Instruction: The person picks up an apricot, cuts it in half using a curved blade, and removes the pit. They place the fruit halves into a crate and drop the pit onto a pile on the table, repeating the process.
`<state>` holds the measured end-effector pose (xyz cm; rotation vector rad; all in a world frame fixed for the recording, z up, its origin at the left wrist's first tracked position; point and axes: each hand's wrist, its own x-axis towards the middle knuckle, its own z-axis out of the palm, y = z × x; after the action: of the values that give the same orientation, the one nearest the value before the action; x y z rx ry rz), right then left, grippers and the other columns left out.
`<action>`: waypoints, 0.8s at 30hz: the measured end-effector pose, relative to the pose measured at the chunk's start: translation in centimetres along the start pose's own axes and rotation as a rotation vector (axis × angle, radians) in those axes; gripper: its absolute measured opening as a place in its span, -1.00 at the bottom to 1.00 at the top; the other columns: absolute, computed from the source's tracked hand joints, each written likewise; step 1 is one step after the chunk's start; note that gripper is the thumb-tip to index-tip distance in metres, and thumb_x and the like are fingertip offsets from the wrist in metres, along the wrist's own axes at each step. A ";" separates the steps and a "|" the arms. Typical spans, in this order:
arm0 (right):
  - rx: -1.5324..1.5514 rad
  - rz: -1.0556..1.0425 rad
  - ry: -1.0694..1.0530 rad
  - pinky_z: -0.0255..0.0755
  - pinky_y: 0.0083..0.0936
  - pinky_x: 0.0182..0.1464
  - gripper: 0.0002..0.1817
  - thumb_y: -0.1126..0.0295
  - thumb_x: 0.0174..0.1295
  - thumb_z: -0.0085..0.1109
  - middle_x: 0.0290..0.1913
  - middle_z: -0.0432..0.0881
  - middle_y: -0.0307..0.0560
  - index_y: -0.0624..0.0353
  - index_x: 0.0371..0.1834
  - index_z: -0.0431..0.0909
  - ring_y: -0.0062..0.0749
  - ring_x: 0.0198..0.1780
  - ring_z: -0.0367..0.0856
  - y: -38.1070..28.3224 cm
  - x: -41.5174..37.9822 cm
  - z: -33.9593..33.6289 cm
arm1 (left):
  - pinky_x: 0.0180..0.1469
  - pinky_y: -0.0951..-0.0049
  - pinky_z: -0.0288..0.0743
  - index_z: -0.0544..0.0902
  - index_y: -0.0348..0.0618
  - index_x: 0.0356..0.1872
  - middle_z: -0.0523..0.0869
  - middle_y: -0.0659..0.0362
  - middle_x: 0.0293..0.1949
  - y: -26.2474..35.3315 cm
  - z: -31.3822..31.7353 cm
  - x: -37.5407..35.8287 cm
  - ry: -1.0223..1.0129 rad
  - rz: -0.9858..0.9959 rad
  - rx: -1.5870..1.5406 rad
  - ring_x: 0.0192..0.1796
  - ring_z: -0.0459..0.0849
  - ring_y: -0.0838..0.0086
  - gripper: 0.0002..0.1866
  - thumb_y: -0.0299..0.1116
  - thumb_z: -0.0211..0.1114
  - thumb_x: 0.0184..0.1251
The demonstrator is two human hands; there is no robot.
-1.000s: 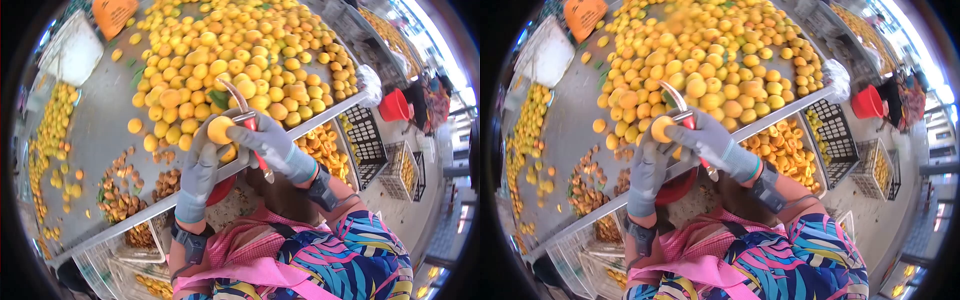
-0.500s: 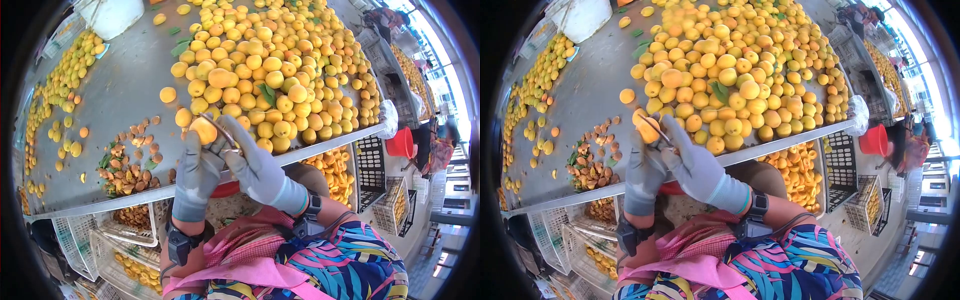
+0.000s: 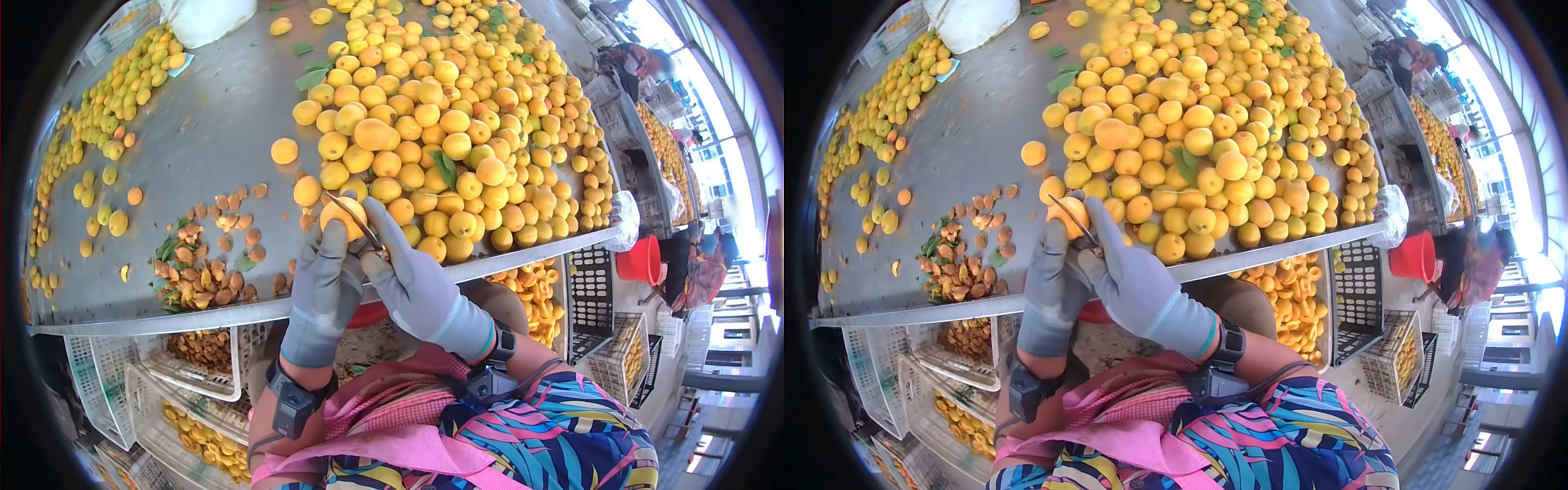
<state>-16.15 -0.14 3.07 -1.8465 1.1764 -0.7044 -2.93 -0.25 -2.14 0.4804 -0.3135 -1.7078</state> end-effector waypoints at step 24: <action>-0.007 -0.185 -0.068 0.38 -0.22 -0.43 -0.28 0.28 0.29 0.01 -0.54 0.54 0.16 0.16 0.44 -0.11 0.07 -0.47 0.55 2.9 1.9 -1.8 | 0.06 0.53 0.46 0.37 -0.27 0.22 0.54 0.17 0.03 1.1 1.0 0.1 0.059 0.102 0.383 0.02 0.53 0.58 -0.46 -0.37 0.32 0.24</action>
<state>-18.14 -3.13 1.51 -1.9874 0.9748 -0.7344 -2.46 -0.64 -0.79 0.7798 -0.6178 -1.5339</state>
